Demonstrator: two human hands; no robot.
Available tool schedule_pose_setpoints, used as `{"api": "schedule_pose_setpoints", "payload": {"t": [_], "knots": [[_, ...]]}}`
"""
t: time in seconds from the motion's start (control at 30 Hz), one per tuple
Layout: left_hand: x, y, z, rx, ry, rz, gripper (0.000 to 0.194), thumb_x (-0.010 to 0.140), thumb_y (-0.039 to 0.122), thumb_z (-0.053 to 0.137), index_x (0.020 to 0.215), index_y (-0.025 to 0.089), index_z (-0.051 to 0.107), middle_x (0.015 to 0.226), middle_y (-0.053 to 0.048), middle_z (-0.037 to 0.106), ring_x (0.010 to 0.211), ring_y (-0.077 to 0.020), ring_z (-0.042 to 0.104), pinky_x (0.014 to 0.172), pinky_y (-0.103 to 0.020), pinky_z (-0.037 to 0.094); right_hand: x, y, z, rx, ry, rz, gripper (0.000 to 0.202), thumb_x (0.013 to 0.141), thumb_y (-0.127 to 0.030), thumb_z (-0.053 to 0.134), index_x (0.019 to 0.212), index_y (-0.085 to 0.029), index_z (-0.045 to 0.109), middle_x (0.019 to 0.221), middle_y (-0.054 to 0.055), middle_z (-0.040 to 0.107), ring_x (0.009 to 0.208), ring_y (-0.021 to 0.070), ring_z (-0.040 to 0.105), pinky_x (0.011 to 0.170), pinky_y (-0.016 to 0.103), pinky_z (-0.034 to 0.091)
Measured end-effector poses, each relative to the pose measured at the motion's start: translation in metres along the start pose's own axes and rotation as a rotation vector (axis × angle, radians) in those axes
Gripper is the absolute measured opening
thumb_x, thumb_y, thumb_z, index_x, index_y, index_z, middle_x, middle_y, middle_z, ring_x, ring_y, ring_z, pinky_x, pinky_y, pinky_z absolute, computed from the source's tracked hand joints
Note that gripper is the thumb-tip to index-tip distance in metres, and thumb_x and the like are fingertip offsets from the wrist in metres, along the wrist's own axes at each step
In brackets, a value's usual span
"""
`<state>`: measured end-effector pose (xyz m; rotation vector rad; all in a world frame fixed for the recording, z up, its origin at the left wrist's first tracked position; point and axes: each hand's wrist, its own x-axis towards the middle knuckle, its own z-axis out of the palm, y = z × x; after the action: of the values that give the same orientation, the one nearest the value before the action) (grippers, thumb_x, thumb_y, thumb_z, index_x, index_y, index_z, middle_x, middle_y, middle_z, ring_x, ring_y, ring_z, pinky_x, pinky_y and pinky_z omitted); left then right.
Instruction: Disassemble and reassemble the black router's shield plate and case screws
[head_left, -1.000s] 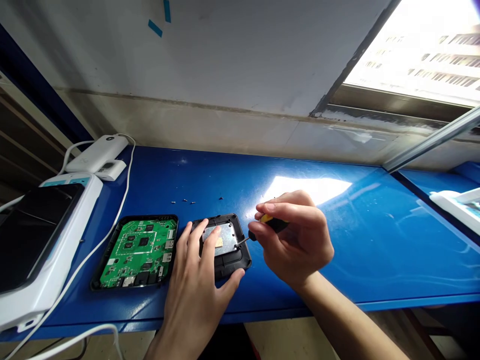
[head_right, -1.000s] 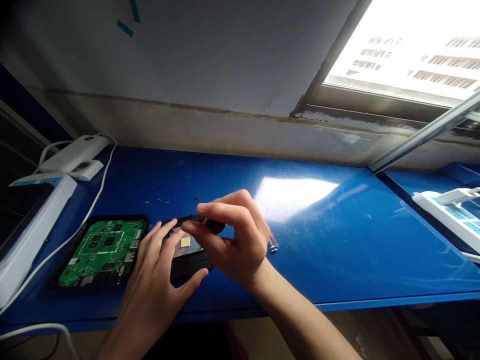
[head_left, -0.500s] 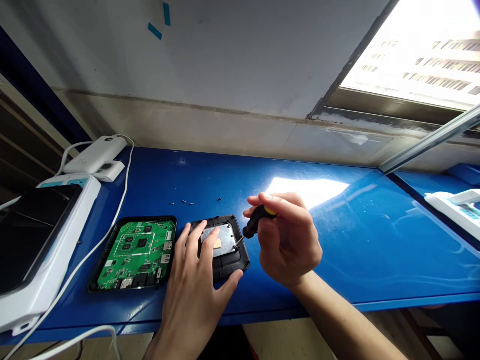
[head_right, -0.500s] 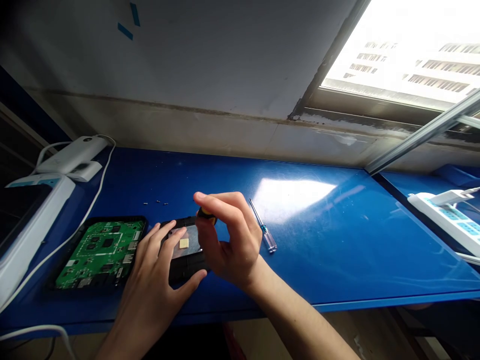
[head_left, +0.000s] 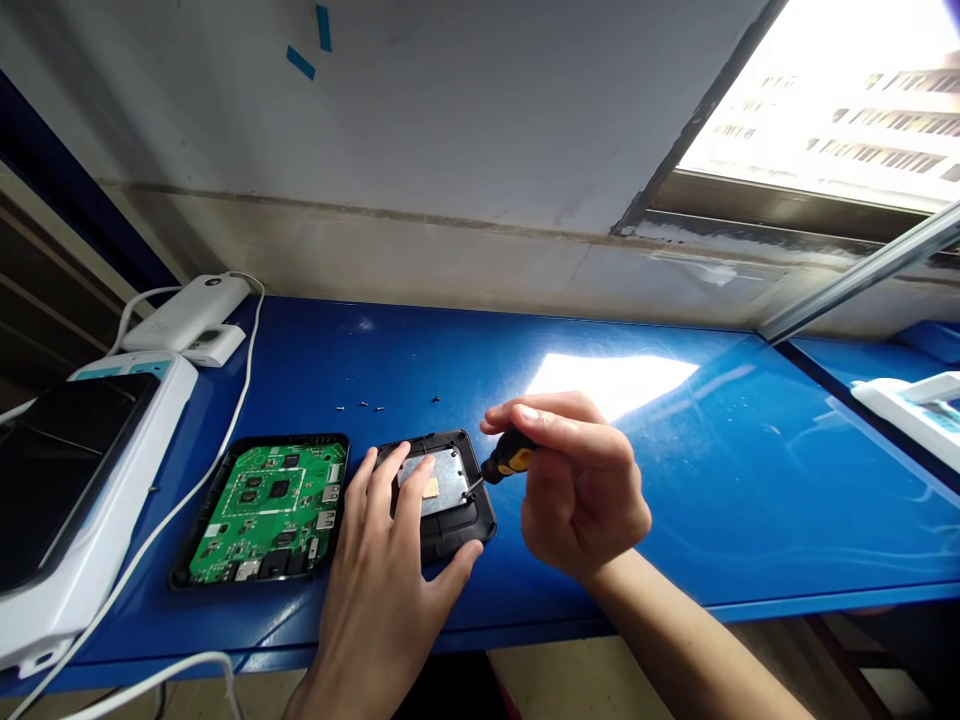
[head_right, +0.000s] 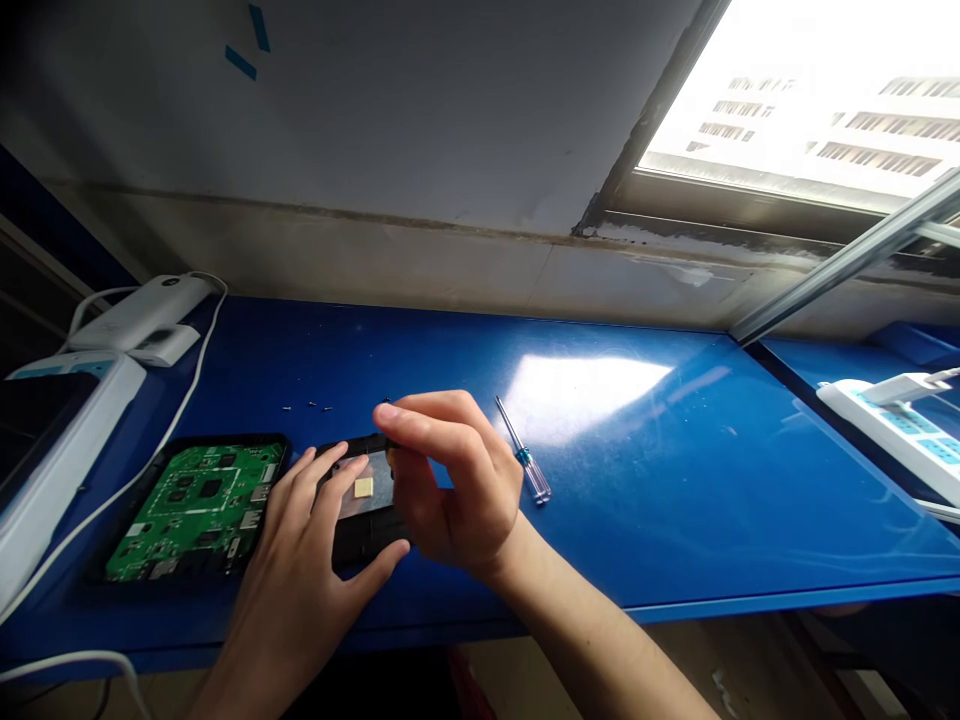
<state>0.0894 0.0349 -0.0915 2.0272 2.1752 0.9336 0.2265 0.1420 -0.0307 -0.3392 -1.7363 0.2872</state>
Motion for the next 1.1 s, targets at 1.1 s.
{"api": "schedule_pose_setpoints", "payload": {"t": [1.1], "knots": [[0.0006,0.0007,0.0012,0.055,0.022,0.029,0.066,0.084,0.047,0.068,0.139,0.018,0.044,0.147,-0.021,0.051,0.139,-0.0441,0.043,0.103,-0.064,0.049,0.0009,0.0009,0.0061,-0.052,0.036,-0.011,0.035,0.092,-0.010,0.063,0.122,-0.027,0.064,0.087,0.002,0.059,0.070,0.0147,0.063,0.053,0.029,0.058]]}}
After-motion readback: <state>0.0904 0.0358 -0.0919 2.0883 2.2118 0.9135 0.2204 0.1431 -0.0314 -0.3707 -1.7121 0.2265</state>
